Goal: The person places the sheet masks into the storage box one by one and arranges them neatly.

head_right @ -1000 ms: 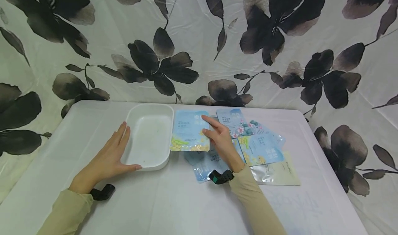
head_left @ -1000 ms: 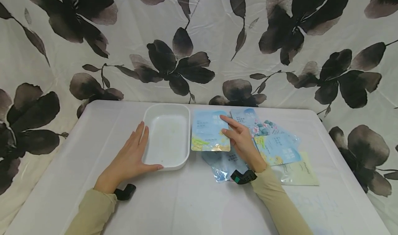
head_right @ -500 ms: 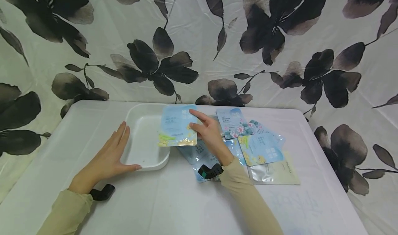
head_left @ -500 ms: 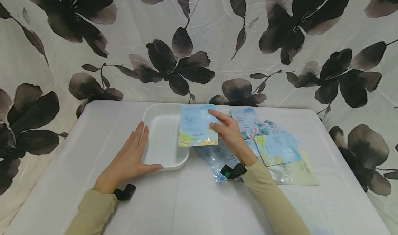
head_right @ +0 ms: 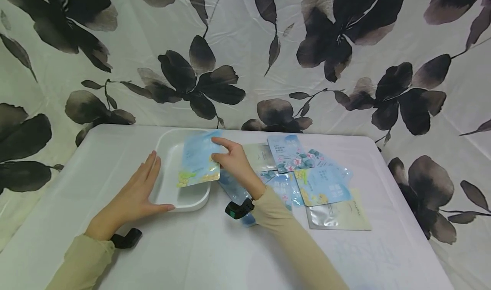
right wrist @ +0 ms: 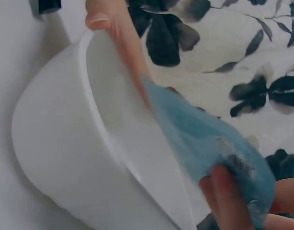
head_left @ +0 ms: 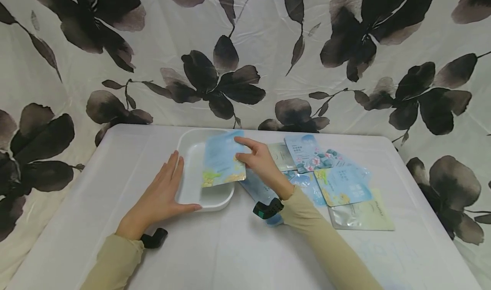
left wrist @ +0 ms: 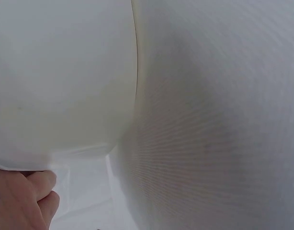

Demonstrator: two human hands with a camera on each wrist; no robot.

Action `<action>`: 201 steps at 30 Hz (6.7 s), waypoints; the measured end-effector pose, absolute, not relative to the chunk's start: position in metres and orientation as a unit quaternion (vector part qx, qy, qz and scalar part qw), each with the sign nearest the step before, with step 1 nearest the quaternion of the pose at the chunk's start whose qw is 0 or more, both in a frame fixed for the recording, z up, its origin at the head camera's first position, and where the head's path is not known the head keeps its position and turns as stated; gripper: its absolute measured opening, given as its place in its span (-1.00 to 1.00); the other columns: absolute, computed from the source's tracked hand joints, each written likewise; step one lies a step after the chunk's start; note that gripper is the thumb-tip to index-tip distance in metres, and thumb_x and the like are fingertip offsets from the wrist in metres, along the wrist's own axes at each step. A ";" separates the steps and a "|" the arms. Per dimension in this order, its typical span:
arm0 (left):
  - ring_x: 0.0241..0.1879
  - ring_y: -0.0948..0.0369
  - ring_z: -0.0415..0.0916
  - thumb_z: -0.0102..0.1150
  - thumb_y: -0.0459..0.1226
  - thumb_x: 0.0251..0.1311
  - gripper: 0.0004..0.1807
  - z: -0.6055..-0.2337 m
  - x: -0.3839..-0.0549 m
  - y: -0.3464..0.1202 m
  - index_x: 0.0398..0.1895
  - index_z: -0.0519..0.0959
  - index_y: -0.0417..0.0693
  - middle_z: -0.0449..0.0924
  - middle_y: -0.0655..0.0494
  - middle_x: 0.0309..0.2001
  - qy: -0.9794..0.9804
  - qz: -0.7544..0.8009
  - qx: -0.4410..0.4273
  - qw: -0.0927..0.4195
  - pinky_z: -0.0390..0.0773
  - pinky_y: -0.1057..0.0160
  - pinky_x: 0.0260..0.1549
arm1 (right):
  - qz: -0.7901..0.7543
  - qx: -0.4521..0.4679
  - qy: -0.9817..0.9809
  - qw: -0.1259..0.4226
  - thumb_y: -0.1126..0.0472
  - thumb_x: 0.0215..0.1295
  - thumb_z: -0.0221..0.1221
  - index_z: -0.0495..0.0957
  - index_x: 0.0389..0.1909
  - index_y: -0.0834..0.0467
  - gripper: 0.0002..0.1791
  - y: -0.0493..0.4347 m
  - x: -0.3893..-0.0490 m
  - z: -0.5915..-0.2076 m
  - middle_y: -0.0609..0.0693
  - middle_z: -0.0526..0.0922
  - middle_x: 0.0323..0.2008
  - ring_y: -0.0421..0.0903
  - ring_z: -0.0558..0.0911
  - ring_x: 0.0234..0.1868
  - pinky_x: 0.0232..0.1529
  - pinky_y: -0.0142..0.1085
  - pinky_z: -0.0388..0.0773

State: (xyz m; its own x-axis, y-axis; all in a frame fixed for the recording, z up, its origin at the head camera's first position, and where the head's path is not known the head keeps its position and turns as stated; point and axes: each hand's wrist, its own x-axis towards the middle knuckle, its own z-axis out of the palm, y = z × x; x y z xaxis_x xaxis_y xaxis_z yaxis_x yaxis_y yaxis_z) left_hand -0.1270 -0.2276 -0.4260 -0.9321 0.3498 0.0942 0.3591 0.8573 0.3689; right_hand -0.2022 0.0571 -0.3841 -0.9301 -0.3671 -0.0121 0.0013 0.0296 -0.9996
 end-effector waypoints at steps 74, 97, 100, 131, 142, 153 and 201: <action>0.51 -0.27 -0.30 0.32 0.42 -0.13 0.50 -0.428 -0.128 -0.226 0.57 -0.29 -0.29 -0.51 -0.16 0.58 -0.965 -0.195 -0.176 0.006 0.01 -0.31 0.37 | -0.682 -0.028 0.671 0.291 0.27 0.44 -0.01 0.20 0.43 0.40 -0.41 -0.015 -0.201 -0.387 0.19 0.13 0.49 0.07 0.02 0.53 0.50 -0.03 -0.03; 0.49 -0.34 -0.27 0.33 0.42 -0.16 0.51 -0.426 -0.128 -0.224 0.56 -0.28 -0.31 -0.52 -0.16 0.58 -0.968 -0.191 -0.165 -0.004 0.00 -0.33 0.37 | -0.693 -0.135 0.668 0.234 0.22 0.56 -0.07 0.34 0.27 0.42 -0.57 0.083 -0.215 -0.361 0.30 0.32 0.37 0.26 0.42 0.32 0.31 -0.07 0.41; 0.49 -0.34 -0.27 0.33 0.42 -0.16 0.51 -0.426 -0.127 -0.225 0.56 -0.29 -0.30 -0.53 -0.15 0.58 -0.967 -0.191 -0.166 -0.004 0.00 -0.33 0.37 | -0.686 -0.133 0.681 0.220 0.22 0.55 -0.06 0.35 0.26 0.43 -0.57 0.099 -0.216 -0.359 0.31 0.33 0.35 0.24 0.46 0.29 0.30 -0.07 0.42; 0.49 -0.35 -0.26 0.32 0.44 -0.17 0.51 -0.426 -0.126 -0.225 0.58 -0.31 -0.23 -0.56 -0.09 0.58 -0.969 -0.194 -0.155 -0.004 0.03 -0.36 0.34 | -0.613 -0.089 0.777 0.112 0.06 0.57 -0.04 0.39 0.27 0.29 -0.55 0.250 -0.209 -0.350 0.12 0.54 0.19 -0.01 0.58 0.17 0.20 -0.31 0.48; 0.48 -0.36 -0.25 0.32 0.44 -0.17 0.51 -0.425 -0.127 -0.224 0.58 -0.30 -0.24 -0.54 -0.11 0.58 -0.969 -0.193 -0.154 -0.004 0.04 -0.38 0.33 | -0.599 -0.075 0.796 0.028 0.11 0.50 0.09 0.50 0.16 0.27 -0.62 0.303 -0.195 -0.353 -0.14 0.69 -0.04 -0.23 0.66 -0.01 0.05 -0.52 0.52; 0.47 -0.38 -0.23 0.34 0.42 -0.17 0.51 -0.425 -0.126 -0.225 0.57 -0.28 -0.26 -0.53 -0.12 0.58 -0.968 -0.196 -0.155 -0.001 0.05 -0.39 0.32 | -0.387 -0.126 0.913 0.032 0.17 0.35 0.27 0.49 0.20 0.30 -0.53 0.329 -0.191 -0.376 0.25 0.57 0.13 0.04 0.53 0.13 0.11 -0.13 0.50; 0.50 -0.32 -0.26 0.33 0.43 -0.17 0.52 -0.426 -0.129 -0.227 0.57 -0.28 -0.28 -0.54 -0.12 0.58 -0.966 -0.199 -0.163 -0.001 0.05 -0.36 0.34 | -0.200 -0.096 0.968 0.121 -0.03 -0.21 0.61 0.41 0.07 0.39 -0.09 0.325 -0.193 -0.420 0.34 0.41 0.01 0.33 0.27 0.04 0.06 0.26 0.29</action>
State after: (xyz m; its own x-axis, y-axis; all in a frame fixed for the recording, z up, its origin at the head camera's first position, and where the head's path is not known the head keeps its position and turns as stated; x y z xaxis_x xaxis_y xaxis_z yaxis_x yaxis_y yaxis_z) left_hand -0.1291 -0.2274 -0.4258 -0.9466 0.3161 0.0633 0.3154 0.8673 0.3852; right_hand -0.1930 0.3250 -0.4200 -0.9526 -0.2331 -0.1956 -0.1367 0.9021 -0.4092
